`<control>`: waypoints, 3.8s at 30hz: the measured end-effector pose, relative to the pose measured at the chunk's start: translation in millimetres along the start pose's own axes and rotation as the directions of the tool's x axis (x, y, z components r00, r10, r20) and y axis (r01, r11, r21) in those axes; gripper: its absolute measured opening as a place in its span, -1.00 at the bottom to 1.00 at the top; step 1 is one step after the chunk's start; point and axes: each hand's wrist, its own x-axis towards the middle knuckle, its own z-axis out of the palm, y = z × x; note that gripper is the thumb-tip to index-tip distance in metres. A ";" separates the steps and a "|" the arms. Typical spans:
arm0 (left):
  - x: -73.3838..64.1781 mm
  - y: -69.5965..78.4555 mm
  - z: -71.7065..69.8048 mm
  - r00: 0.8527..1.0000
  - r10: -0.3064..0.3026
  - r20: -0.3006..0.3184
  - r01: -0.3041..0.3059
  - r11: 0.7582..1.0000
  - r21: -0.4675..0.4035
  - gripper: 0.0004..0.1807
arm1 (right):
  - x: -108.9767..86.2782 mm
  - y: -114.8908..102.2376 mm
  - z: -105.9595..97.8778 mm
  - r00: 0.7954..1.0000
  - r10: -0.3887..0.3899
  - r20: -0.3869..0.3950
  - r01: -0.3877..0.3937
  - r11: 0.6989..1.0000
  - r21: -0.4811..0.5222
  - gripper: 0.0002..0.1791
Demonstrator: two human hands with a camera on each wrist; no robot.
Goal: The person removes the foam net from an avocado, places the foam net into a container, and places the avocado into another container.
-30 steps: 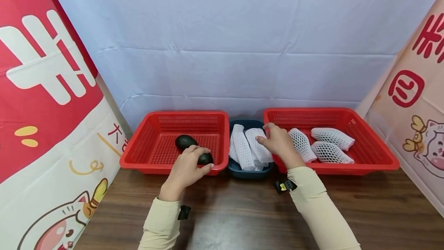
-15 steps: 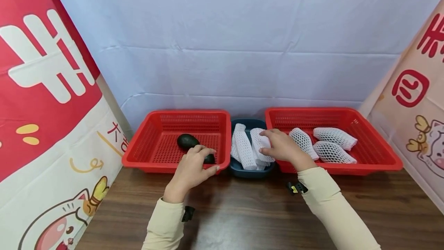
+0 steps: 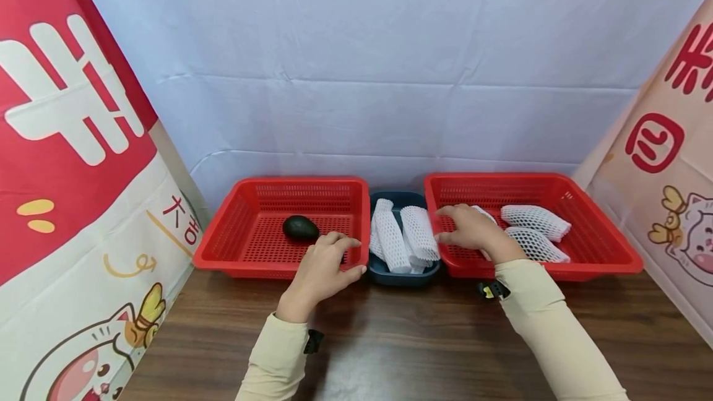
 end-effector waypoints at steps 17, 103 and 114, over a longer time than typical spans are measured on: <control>12.5 13.8 8.0 0.999 0.025 0.042 -0.024 1.000 -0.004 -0.53 | 2.3 15.3 -27.1 0.987 0.118 0.109 -0.125 0.990 0.062 -0.26; 10.2 60.3 62.7 0.951 0.195 0.242 -0.210 0.977 0.037 -0.60 | 10.3 100.8 18.9 0.957 0.237 0.166 -0.262 0.954 0.146 -0.41; 18.5 59.4 41.2 0.963 0.218 0.159 -0.226 0.973 0.036 -0.57 | 7.2 88.3 3.5 0.978 0.209 0.026 -0.210 0.962 0.172 -0.40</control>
